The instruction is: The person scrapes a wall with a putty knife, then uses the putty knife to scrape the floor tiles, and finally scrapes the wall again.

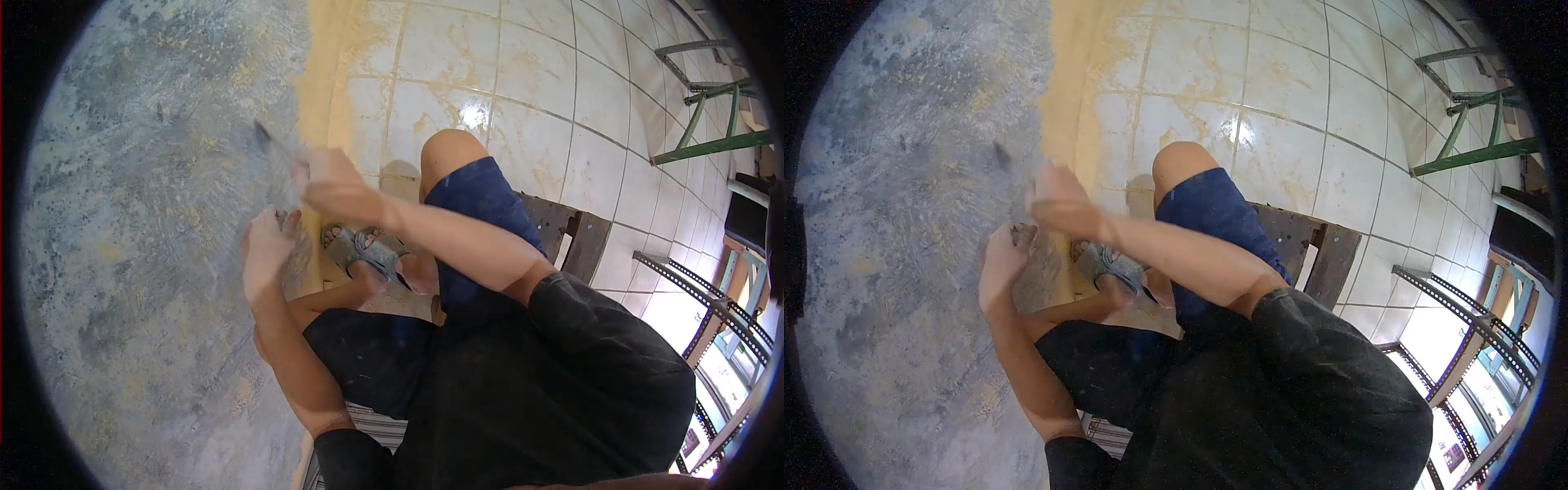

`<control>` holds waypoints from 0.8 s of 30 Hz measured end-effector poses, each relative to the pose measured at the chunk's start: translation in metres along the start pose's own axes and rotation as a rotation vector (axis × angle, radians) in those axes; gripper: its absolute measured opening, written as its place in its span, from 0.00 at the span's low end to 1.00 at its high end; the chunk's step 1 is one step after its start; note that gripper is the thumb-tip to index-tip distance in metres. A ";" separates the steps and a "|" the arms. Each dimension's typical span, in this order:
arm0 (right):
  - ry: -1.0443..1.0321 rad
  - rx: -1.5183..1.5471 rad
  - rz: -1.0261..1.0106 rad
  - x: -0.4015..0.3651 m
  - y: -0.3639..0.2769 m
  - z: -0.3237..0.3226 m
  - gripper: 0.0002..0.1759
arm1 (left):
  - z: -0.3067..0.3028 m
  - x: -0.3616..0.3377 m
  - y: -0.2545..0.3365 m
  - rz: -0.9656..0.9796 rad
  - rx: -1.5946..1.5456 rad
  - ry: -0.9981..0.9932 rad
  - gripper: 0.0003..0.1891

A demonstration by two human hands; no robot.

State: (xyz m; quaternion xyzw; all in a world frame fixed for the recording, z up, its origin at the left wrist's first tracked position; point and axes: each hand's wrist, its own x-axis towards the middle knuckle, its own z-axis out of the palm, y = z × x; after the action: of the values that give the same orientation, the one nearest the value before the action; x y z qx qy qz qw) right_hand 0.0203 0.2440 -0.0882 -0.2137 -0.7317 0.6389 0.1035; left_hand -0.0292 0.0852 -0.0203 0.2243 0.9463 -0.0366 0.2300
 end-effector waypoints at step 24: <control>-0.006 -0.070 0.058 0.015 0.061 0.013 0.16 | 0.002 0.003 -0.006 0.029 -0.048 -0.039 0.25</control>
State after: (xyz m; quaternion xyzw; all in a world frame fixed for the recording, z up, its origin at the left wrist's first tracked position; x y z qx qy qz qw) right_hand 0.0124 0.2451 -0.1519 -0.2368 -0.7475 0.6161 0.0752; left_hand -0.0335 0.0809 -0.0232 0.2318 0.9388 -0.0150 0.2542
